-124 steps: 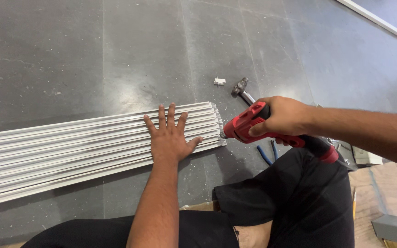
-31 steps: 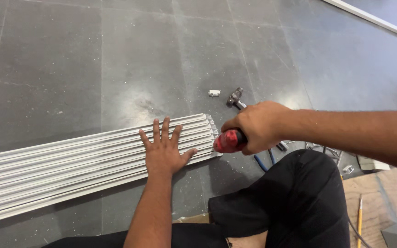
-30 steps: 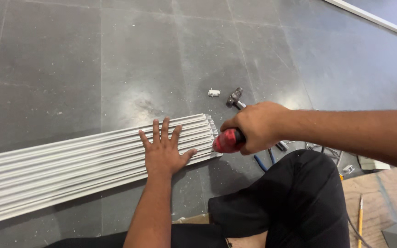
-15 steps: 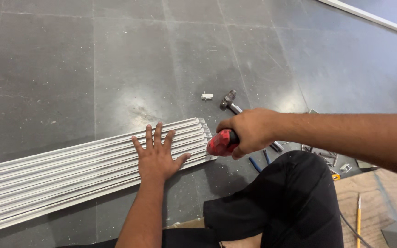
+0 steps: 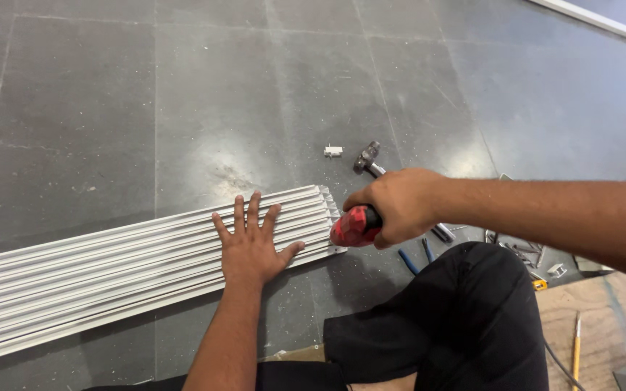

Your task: The person sits on the floor and uses a corded drill to make holes in a stack of white metal profiles. They hold the profiles steady with one hand, drill at marked points, then adjust the stack and continue drilling. The person also changes the drill bit during the process.

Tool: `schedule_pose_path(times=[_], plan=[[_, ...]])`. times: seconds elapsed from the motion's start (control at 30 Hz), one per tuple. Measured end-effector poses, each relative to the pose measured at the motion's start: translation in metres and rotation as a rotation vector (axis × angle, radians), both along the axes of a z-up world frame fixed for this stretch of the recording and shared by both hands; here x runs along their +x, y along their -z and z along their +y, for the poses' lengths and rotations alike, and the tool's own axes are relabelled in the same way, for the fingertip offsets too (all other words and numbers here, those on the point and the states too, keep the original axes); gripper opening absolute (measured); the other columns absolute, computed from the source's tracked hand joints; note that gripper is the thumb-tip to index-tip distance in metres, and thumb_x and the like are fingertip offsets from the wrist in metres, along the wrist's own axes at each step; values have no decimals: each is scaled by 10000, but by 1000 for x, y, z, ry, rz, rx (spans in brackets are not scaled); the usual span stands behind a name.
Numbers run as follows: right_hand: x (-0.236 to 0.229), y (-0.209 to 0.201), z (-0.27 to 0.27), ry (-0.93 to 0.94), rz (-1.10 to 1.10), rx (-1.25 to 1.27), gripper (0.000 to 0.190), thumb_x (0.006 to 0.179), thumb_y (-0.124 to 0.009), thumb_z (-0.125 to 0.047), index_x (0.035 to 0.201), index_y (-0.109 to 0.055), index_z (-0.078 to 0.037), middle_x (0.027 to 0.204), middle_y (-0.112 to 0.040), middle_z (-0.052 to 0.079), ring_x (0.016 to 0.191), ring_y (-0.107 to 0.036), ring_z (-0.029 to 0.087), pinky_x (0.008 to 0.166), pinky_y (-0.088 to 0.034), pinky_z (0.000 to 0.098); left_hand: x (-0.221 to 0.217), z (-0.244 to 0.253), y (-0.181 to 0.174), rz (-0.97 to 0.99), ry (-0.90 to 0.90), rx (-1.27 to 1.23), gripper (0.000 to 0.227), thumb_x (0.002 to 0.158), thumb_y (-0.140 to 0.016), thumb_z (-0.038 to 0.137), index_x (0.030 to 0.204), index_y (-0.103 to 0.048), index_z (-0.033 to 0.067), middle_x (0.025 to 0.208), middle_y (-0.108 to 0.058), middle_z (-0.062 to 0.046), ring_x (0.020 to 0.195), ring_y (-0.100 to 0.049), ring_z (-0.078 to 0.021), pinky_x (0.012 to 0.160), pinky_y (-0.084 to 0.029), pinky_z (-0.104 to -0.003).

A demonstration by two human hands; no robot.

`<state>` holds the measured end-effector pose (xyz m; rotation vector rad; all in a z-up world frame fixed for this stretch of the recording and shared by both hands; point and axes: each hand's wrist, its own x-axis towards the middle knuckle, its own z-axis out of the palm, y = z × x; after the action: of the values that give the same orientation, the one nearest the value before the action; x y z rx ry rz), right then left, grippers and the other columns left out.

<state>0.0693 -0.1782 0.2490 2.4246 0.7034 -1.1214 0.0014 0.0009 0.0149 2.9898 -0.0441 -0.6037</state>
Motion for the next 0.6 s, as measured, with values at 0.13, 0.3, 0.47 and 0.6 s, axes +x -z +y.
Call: schedule_pose_path(times=[0.13, 0.3, 0.47, 0.6], plan=[[10, 4, -17, 117, 28, 74, 808, 655, -816, -337, 1419, -562, -274, 1139, -763, 72, 1058, -730, 256, 944, -557, 396, -2, -1, 4, -60, -28, -42, 1004, 771, -208, 942, 1601, -149, 379, 1700, 9, -24, 1550, 72, -302, 1187, 56, -678], [16, 12, -47, 257, 41, 188, 849, 655, -864, -361, 1440, -551, -275, 1170, -750, 104, 1079, -730, 273, 981, -545, 382, -3, -2, 7, -91, -26, -20, 1015, 772, -231, 949, 1594, -181, 357, 1699, -16, -31, 1551, 61, -294, 1188, 53, -673], [18, 22, -70, 364, 68, 307, 878, 648, -870, -317, 1469, -560, -293, 1215, -740, 81, 1107, -719, 256, 992, -532, 379, -2, -3, 8, -87, -37, -37, 1027, 756, -237, 957, 1586, -192, 355, 1691, -4, -31, 1541, 69, -290, 1181, 63, -670], [21, 21, -77, 420, 96, 332, 870, 651, -872, -315, 1467, -569, -295, 1155, -768, 85, 1025, -739, 237, 936, -551, 369, -2, -2, 7, -62, -41, -25, 1031, 753, -225, 962, 1593, -179, 366, 1703, 9, -23, 1552, 67, -280, 1192, 62, -660]])
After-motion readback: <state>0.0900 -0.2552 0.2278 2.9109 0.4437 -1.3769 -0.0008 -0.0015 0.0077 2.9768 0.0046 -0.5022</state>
